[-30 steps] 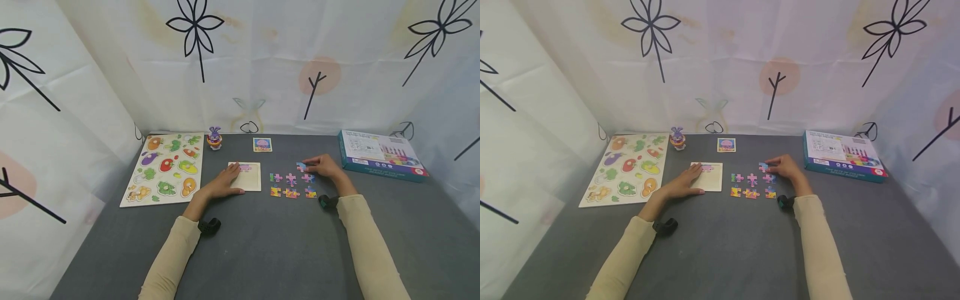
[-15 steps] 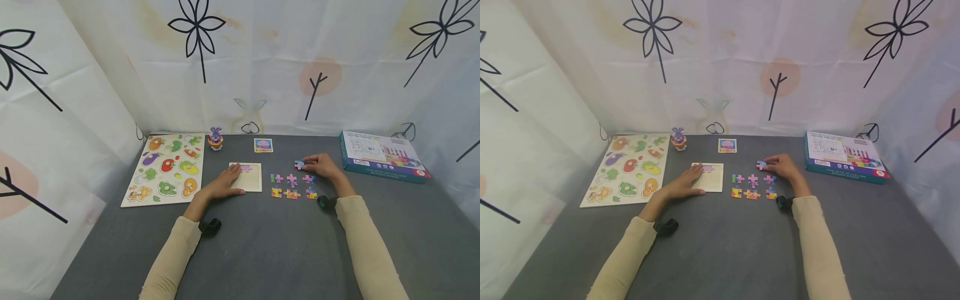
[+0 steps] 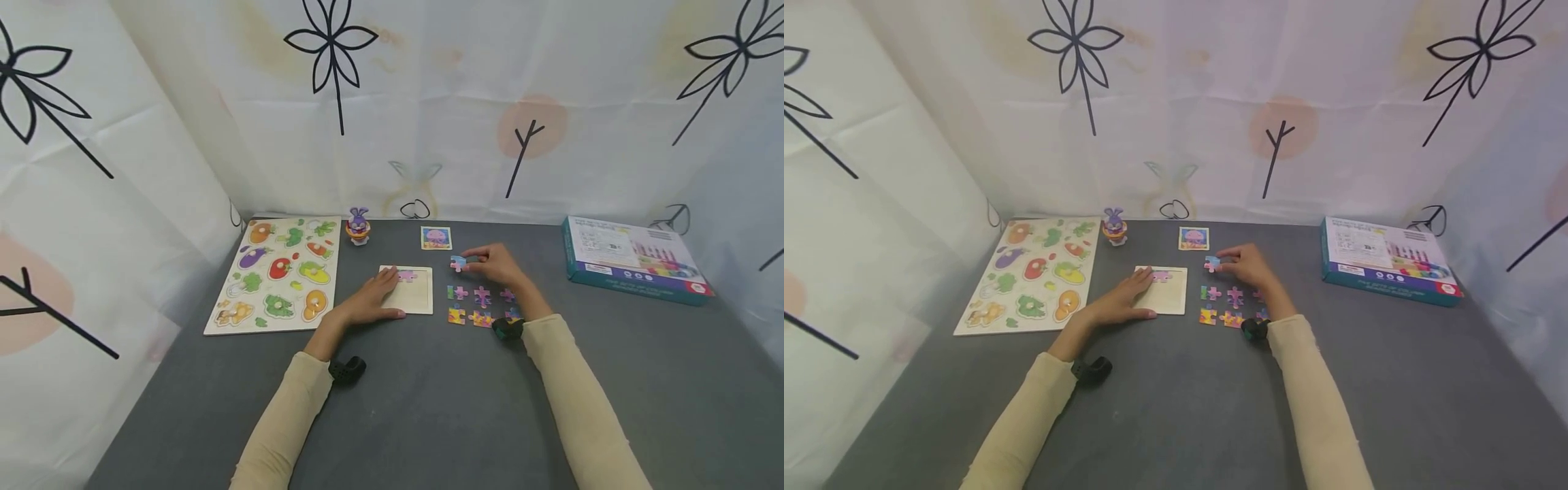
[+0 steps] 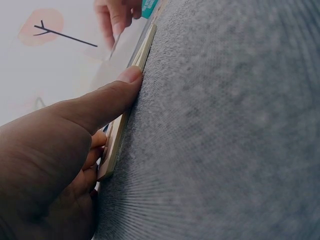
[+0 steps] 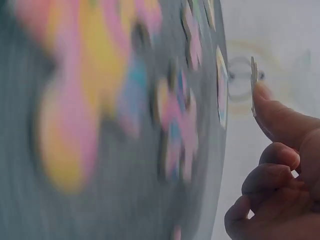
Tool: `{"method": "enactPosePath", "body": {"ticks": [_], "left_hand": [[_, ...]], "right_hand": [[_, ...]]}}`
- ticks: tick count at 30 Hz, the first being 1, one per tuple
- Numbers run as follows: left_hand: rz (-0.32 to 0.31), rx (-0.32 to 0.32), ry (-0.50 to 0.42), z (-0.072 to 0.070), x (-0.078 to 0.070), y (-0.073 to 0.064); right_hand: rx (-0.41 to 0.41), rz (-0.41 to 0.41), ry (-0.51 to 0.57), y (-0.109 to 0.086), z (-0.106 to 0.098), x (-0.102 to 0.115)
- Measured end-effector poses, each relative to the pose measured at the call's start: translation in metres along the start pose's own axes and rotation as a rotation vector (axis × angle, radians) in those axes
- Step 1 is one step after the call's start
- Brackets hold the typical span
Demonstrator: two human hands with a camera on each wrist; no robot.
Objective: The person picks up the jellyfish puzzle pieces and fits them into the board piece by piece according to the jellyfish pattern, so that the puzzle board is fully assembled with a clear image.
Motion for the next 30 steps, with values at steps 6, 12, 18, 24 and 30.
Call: {"method": "enactPosePath", "body": {"ticks": [6, 12, 18, 24, 30], "left_hand": [[0.000, -0.002, 0.005, 0.001, 0.002, 0.001], [-0.005, 0.005, 0.000, 0.000, 0.003, 0.001], [-0.009, 0.008, -0.010, 0.001, 0.001, 0.000], [-0.011, 0.008, -0.013, 0.000, 0.001, 0.000], [-0.004, 0.004, -0.012, 0.000, 0.000, 0.000]], "right_hand": [[0.025, -0.080, -0.016, 0.005, 0.026, 0.017], [0.097, -0.116, 0.009, 0.006, 0.049, 0.033], [0.122, -0.105, 0.021, 0.007, 0.061, 0.034], [0.136, -0.088, 0.040, 0.006, 0.063, 0.038], [0.146, -0.066, -0.014, 0.004, 0.067, 0.044]]}}
Point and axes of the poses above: each hand's wrist, its own y-axis towards the middle knuckle, its own z-axis out of the palm, x = y × z, the point moved 2 cm from there along y, towards the middle knuckle, and after that the axes turned 10 degrees about -x, right-handed, at the moved point
